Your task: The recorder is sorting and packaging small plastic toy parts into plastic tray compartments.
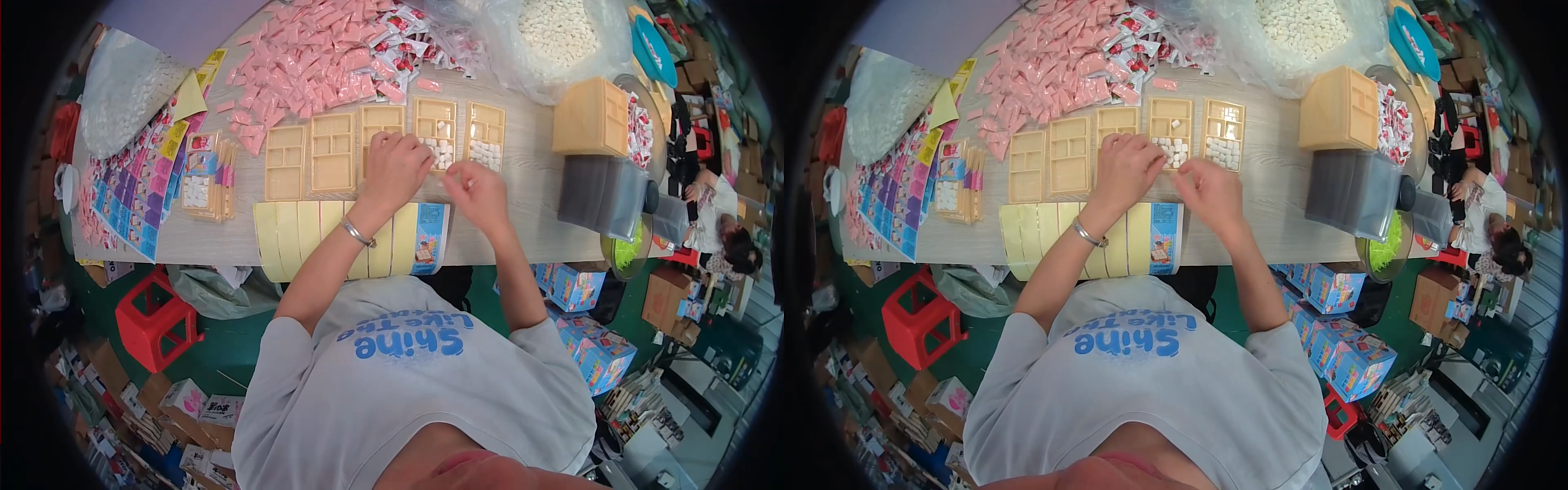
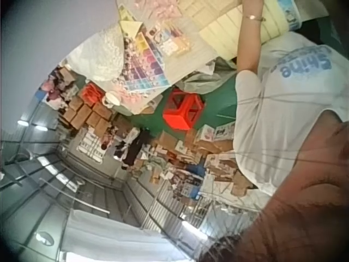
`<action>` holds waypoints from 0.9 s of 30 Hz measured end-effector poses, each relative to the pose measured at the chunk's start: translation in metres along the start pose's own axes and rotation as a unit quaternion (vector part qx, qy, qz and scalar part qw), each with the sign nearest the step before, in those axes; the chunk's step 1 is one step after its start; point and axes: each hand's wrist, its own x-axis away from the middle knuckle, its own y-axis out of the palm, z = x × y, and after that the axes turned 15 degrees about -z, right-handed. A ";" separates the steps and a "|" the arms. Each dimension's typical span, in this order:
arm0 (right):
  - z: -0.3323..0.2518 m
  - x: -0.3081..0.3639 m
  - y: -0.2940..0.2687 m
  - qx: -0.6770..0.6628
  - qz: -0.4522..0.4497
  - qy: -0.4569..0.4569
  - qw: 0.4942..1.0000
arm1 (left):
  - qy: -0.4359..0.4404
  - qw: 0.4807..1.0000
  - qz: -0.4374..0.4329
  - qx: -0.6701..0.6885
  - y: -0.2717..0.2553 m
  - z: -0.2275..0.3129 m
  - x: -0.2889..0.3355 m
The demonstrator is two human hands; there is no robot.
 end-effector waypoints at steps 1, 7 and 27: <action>0.000 0.003 0.004 0.000 0.000 0.001 1.000 | -0.014 1.000 0.012 0.005 0.001 -0.001 0.001; 0.008 0.005 0.019 0.065 0.040 -0.010 0.997 | -0.019 0.998 0.054 0.007 -0.003 -0.002 0.002; 0.011 -0.088 0.004 0.117 0.108 -0.061 0.985 | -0.007 0.974 -0.197 -0.110 -0.009 0.005 0.031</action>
